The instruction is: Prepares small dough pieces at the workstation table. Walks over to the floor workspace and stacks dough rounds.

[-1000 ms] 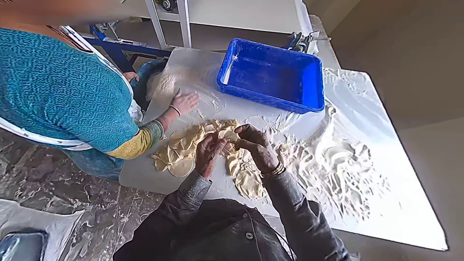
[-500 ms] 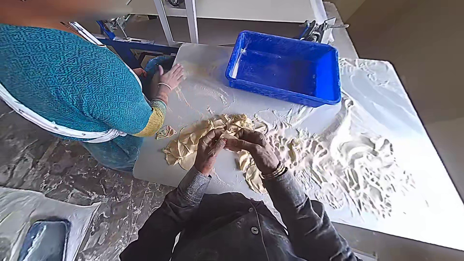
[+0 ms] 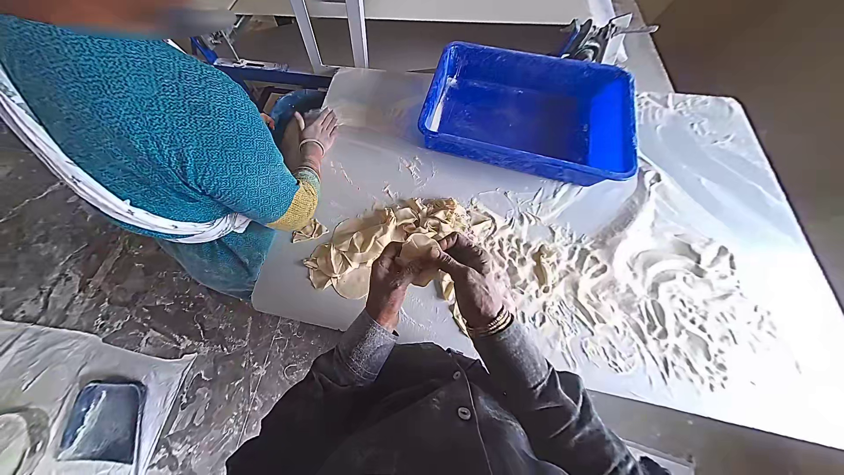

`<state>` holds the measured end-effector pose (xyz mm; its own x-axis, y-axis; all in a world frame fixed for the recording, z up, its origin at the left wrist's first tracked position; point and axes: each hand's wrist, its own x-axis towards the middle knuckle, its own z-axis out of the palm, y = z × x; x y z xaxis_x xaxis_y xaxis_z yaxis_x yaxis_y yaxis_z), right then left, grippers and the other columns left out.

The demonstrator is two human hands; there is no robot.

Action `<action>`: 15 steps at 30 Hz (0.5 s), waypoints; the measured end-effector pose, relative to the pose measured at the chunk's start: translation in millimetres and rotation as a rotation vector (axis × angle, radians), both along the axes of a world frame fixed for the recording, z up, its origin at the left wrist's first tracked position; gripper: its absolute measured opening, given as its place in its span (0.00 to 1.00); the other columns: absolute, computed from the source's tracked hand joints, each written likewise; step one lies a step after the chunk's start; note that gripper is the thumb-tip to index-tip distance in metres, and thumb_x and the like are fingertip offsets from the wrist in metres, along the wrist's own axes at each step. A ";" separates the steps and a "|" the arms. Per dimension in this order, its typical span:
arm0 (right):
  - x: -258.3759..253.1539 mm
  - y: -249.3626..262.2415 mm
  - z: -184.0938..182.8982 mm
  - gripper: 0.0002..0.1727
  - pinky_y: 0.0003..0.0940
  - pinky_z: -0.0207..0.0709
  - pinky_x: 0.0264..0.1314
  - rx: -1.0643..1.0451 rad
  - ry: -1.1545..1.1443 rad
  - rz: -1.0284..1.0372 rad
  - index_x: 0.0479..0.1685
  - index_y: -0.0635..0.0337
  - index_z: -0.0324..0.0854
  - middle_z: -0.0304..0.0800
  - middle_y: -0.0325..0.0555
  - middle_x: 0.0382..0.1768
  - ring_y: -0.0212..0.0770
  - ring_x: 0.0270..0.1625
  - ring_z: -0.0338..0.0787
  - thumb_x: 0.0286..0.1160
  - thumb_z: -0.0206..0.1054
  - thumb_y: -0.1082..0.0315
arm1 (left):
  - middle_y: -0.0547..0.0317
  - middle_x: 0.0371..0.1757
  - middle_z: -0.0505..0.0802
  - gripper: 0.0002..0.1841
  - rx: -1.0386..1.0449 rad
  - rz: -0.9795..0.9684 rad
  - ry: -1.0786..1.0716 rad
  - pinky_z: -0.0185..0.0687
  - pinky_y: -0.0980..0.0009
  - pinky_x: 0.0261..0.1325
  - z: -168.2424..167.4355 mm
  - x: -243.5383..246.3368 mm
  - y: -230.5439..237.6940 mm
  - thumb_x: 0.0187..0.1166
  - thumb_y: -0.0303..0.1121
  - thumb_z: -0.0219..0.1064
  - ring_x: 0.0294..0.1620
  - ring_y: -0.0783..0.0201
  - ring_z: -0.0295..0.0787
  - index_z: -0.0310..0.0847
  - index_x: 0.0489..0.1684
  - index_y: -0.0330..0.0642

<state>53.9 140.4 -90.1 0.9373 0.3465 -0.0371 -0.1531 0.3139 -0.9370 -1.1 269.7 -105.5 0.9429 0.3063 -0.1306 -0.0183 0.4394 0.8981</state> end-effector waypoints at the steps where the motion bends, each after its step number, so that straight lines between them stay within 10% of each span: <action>1: -0.3 -0.4 -0.9 0.05 0.33 0.89 0.49 0.032 0.054 -0.010 0.36 0.62 0.81 0.92 0.43 0.32 0.35 0.38 0.93 0.76 0.64 0.81 | 0.54 0.45 0.92 0.10 -0.017 0.002 -0.021 0.89 0.66 0.59 -1.1 -0.2 1.7 0.75 0.22 0.68 0.48 0.65 0.91 0.79 0.52 0.31; 7: -4.5 0.1 -5.7 0.09 0.38 0.91 0.49 0.231 0.349 0.013 0.40 0.61 0.78 0.94 0.48 0.37 0.40 0.39 0.95 0.85 0.53 0.79 | 0.61 0.36 0.93 0.10 -0.093 -0.028 0.083 0.89 0.71 0.46 -6.3 -1.5 8.9 0.87 0.27 0.54 0.39 0.70 0.91 0.83 0.43 0.38; 11: -6.8 -0.3 -6.7 0.08 0.34 0.91 0.46 0.190 0.319 -0.029 0.38 0.62 0.80 0.94 0.47 0.35 0.37 0.37 0.95 0.83 0.57 0.79 | 0.53 0.48 0.89 0.16 0.401 0.103 -0.034 0.86 0.71 0.57 -18.7 -7.8 10.3 0.76 0.28 0.67 0.50 0.68 0.88 0.77 0.57 0.27; 15: -9.6 -0.9 -4.6 0.05 0.34 0.91 0.45 0.092 0.227 -0.047 0.38 0.64 0.80 0.95 0.47 0.35 0.38 0.36 0.95 0.79 0.61 0.81 | 0.52 0.46 0.93 0.12 0.540 0.122 -0.244 0.90 0.70 0.56 -19.5 -10.1 8.1 0.79 0.30 0.67 0.47 0.68 0.92 0.84 0.49 0.26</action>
<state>44.3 139.5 -94.7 0.9237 0.3147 -0.2186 -0.3394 0.4076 -0.8477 -11.3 277.8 -125.0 0.8801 0.3768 0.2889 -0.2731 -0.0959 0.9572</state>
